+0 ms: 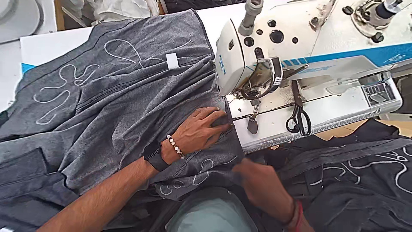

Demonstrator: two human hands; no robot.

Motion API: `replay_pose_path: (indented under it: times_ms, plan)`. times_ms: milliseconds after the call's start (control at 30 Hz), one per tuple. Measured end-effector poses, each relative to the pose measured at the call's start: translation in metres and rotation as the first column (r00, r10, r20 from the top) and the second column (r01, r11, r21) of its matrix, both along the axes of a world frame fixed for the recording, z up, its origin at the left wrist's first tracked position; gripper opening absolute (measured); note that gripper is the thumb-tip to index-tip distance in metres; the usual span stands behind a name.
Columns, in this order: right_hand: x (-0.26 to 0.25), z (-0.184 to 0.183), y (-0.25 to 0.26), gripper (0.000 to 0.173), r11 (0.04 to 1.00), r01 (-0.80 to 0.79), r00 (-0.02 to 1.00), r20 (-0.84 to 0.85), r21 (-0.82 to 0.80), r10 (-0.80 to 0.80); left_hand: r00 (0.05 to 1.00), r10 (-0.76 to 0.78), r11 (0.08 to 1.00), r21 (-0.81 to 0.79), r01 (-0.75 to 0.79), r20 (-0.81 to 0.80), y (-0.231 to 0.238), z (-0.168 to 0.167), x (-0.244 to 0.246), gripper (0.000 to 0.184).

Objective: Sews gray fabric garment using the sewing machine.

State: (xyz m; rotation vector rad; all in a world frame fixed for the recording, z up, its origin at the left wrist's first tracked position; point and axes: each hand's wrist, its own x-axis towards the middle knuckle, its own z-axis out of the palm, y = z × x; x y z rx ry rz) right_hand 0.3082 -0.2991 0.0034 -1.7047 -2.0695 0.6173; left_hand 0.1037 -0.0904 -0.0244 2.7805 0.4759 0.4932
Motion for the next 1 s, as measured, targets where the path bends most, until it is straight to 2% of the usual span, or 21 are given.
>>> replay_pose_path:
  times_ms: [67, 100, 133, 167, 200, 233, 267, 300, 333, 400, 500, 633, 767, 900, 1000]
  plan:
    - [-0.027, -0.019, -0.011, 0.013, 0.985, -0.152, 0.976, 0.147, -0.081, 0.163, 0.999, 0.042, 0.998, -0.044, -0.041, 0.025, -0.007, -0.001, 0.003, 0.03]
    - [-0.036, -0.026, -0.011, 0.013, 0.957, -0.191, 0.954, 0.189, -0.217, 0.233, 0.998, 0.057, 0.998, -0.037, -0.055, 0.033, -0.01, -0.002, 0.004, 0.029]
    - [-0.041, -0.028, -0.007, 0.016, 0.892, -0.215, 0.936, 0.176, -0.397, 0.304, 0.998, 0.055, 0.998, -0.01, -0.055, 0.041, -0.012, -0.004, 0.004, 0.029]
    - [-0.043, -0.024, 0.004, 0.022, 0.777, -0.249, 0.921, 0.107, -0.578, 0.375, 0.998, 0.045, 0.999, 0.019, -0.046, 0.049, -0.012, -0.004, 0.003, 0.029]
    - [-0.04, -0.017, 0.015, 0.024, 0.678, -0.297, 0.912, 0.01, -0.672, 0.409, 0.998, 0.03, 0.999, 0.037, -0.032, 0.05, -0.011, -0.004, 0.002, 0.029]
    - [-0.033, -0.009, 0.022, 0.021, 0.701, -0.334, 0.922, -0.065, -0.63, 0.381, 0.999, 0.019, 0.999, 0.046, -0.021, 0.045, -0.011, -0.003, 0.002, 0.029]
    - [-0.027, -0.001, 0.027, 0.018, 0.826, -0.301, 0.953, -0.112, -0.476, 0.282, 0.999, 0.016, 0.999, 0.044, -0.018, 0.037, -0.011, -0.002, 0.001, 0.03]
    - [-0.024, 0.007, 0.035, 0.019, 0.94, -0.157, 0.983, -0.141, -0.304, 0.119, 1.0, 0.014, 0.999, 0.035, -0.015, 0.024, -0.011, -0.001, 0.0, 0.03]
    - [-0.022, 0.015, 0.046, 0.022, 0.987, 0.045, 0.988, -0.141, -0.155, -0.067, 1.0, 0.008, 1.0, 0.027, -0.009, 0.012, -0.011, 0.001, -0.001, 0.03]
    - [-0.017, 0.016, 0.076, 0.024, 0.923, 0.382, 0.921, -0.104, 0.041, -0.376, 1.0, -0.002, 0.999, 0.033, 0.002, -0.015, -0.009, 0.004, 0.002, 0.03]
    - [-0.016, 0.0, 0.107, 0.026, 0.816, 0.576, 0.817, -0.038, 0.046, -0.575, 1.0, -0.011, 0.998, 0.06, 0.011, -0.009, -0.007, 0.004, 0.006, 0.028]
    - [-0.03, -0.007, 0.114, 0.024, 0.779, 0.626, 0.777, 0.06, 0.037, -0.627, 0.994, 0.049, 0.997, 0.055, -0.054, 0.094, -0.008, -0.001, 0.004, 0.025]
    - [-0.032, -0.006, 0.115, 0.017, 0.786, 0.611, 0.777, 0.116, 0.095, -0.619, 0.982, 0.187, 0.98, 0.068, -0.188, 0.016, -0.005, 0.001, 0.009, 0.03]
    - [-0.03, -0.004, 0.115, 0.014, 0.799, 0.589, 0.792, 0.11, 0.126, -0.601, 0.964, 0.239, 0.97, 0.067, -0.233, -0.113, -0.003, 0.0, 0.01, 0.045]
    - [-0.03, -0.009, 0.109, 0.016, 0.827, 0.516, 0.825, 0.131, 0.222, -0.55, 0.948, 0.275, 0.961, 0.087, -0.264, -0.162, -0.004, -0.001, 0.01, 0.053]
